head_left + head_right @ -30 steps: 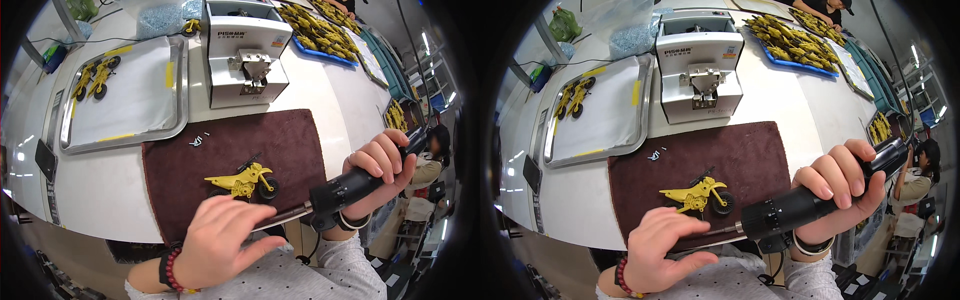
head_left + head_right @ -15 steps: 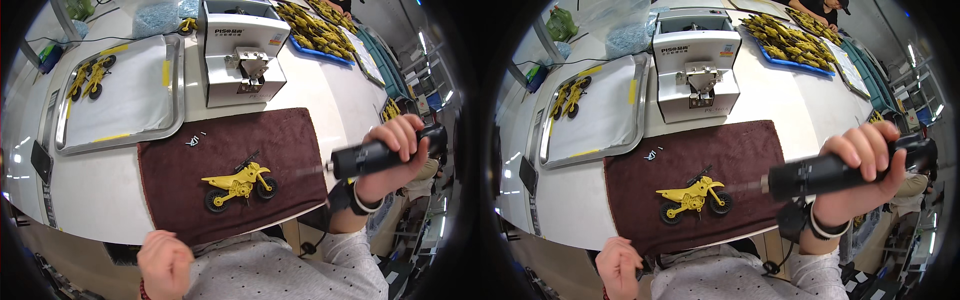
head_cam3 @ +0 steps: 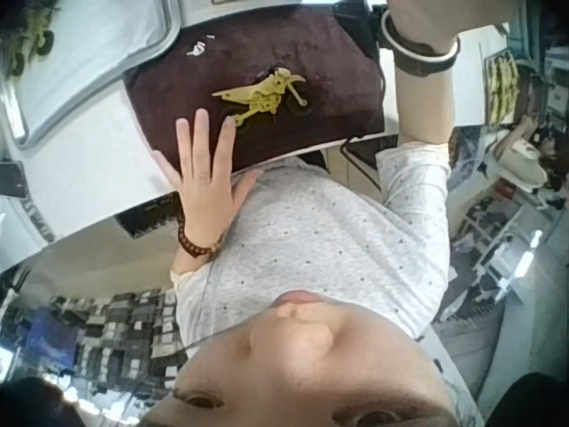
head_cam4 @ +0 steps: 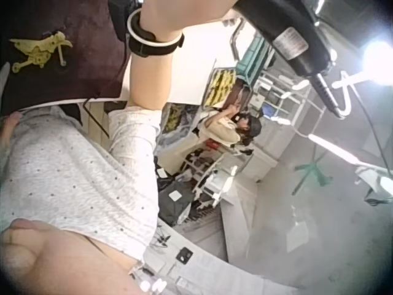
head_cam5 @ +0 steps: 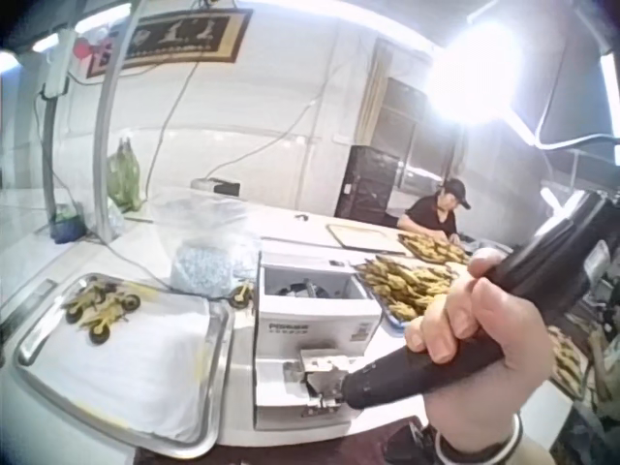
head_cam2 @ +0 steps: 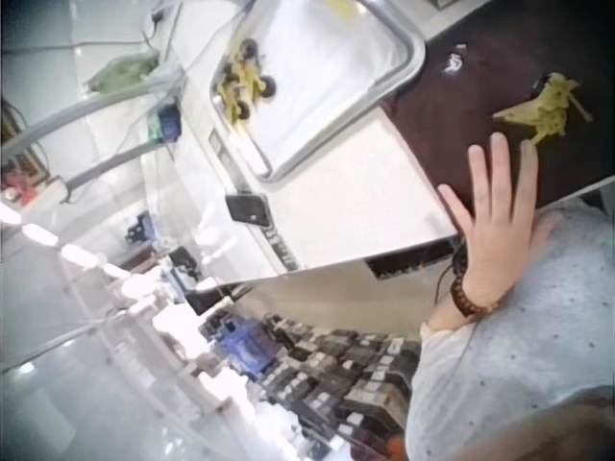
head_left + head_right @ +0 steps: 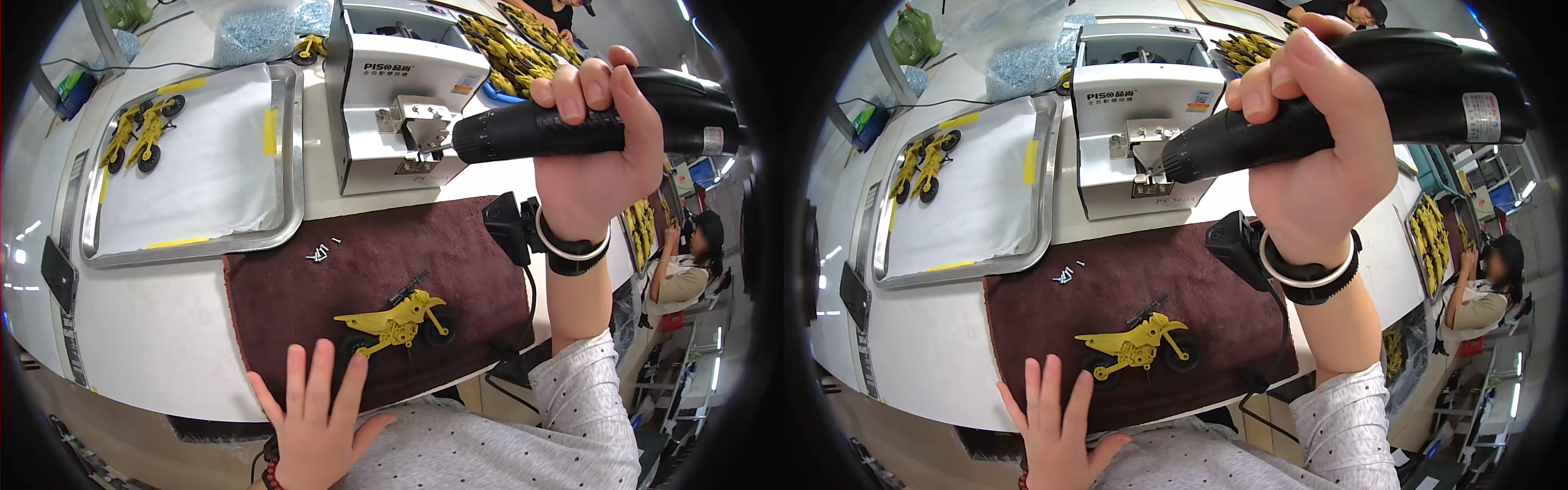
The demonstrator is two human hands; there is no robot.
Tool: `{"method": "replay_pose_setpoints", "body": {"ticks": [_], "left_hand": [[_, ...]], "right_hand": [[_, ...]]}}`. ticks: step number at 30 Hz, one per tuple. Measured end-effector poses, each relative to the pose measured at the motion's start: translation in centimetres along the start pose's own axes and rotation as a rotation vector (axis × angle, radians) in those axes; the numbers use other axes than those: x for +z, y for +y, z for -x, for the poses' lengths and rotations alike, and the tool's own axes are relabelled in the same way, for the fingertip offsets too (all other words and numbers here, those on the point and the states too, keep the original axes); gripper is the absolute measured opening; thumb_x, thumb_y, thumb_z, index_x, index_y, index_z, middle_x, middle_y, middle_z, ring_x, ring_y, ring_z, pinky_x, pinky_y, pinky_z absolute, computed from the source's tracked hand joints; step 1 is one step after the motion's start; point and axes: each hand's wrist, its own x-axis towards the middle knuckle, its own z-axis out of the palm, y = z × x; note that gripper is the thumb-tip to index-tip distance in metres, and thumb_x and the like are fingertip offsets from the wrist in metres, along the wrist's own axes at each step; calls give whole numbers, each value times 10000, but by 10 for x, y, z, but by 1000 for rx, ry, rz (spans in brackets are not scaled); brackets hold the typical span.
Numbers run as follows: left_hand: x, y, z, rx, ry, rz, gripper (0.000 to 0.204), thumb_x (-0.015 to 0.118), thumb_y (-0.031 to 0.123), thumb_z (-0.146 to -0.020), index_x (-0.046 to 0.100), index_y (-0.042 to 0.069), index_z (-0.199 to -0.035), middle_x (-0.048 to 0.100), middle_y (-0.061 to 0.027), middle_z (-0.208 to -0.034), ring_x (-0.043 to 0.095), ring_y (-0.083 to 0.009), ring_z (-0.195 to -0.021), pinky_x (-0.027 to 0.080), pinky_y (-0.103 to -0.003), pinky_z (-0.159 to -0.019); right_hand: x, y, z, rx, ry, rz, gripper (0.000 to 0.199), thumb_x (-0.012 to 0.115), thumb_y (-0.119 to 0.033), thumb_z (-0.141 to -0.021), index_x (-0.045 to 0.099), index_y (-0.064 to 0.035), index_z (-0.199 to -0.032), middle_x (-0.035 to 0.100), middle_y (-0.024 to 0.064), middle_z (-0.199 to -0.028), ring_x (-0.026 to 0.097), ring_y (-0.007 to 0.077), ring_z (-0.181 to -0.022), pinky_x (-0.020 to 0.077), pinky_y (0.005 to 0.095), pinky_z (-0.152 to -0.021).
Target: Using a power screwdriver to assemble small components of a yellow toy motorcycle on a workbench.
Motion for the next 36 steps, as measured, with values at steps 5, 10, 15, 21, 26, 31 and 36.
{"method": "replay_pose_setpoints", "body": {"ticks": [5, 10, 15, 21, 26, 31, 36], "left_hand": [[29, -9, 9, 15, -176, -180, 722, 550, 588, -759, 428, 217, -1365, 307, -85, -1462, 219, -307, -1371, 38, -711, -1001], [31, -10, 6, -2, -177, -147, 737, 561, 572, -754, 402, 215, -1379, 335, -73, -1449, 247, -300, -1362, 52, -710, -1005], [32, -10, 6, 9, -179, -156, 735, 557, 576, -757, 401, 218, -1380, 337, -72, -1448, 243, -293, -1365, 48, -709, -1006], [27, -5, 3, 5, -106, -71, 732, 625, 459, -755, 389, 187, -1393, 305, -87, -1471, 249, -300, -1371, 7, -674, -1016], [26, -5, 3, -21, -113, -57, 735, 609, 472, -762, 372, 202, -1404, 328, -44, -1464, 266, -266, -1366, -3, -690, -1002], [32, -8, 5, 11, -165, -168, 744, 554, 584, -755, 397, 218, -1383, 351, -71, -1441, 241, -291, -1367, 36, -719, -998], [33, -10, 7, -4, -163, -156, 745, 560, 578, -755, 394, 217, -1385, 357, -71, -1439, 244, -292, -1365, 29, -723, -993]], "right_hand": [[-2, -3, -7, 54, 23, -45, 223, 497, -138, -861, 482, -40, -1061, 427, 5, -731, 413, 125, -656, 358, 330, -714], [-2, -1, -9, 82, 15, -40, 250, 514, -130, -851, 459, -30, -1074, 428, 9, -740, 417, 127, -656, 360, 331, -713], [-1, 1, -11, 80, 7, -35, 257, 515, -123, -850, 454, -26, -1081, 430, 11, -736, 419, 128, -657, 361, 333, -713], [-2, 4, -12, 89, 4, -26, 262, 518, -114, -848, 453, -17, -1082, 431, 13, -732, 423, 128, -658, 366, 337, -707], [1, 7, -15, 97, 13, -7, 276, 526, -117, -845, 455, -12, -1090, 425, 14, -728, 428, 129, -657, 370, 330, -707], [8, 10, -23, 112, -72, 68, 308, 525, -96, -834, 450, 10, -1113, 423, 18, -730, 431, 122, -654, 373, 317, -689], [45, 17, -23, 52, 161, 214, 343, 604, -101, -743, 497, 39, -1037, 462, 42, -590, 474, 155, -516, 418, 282, -532]]}}
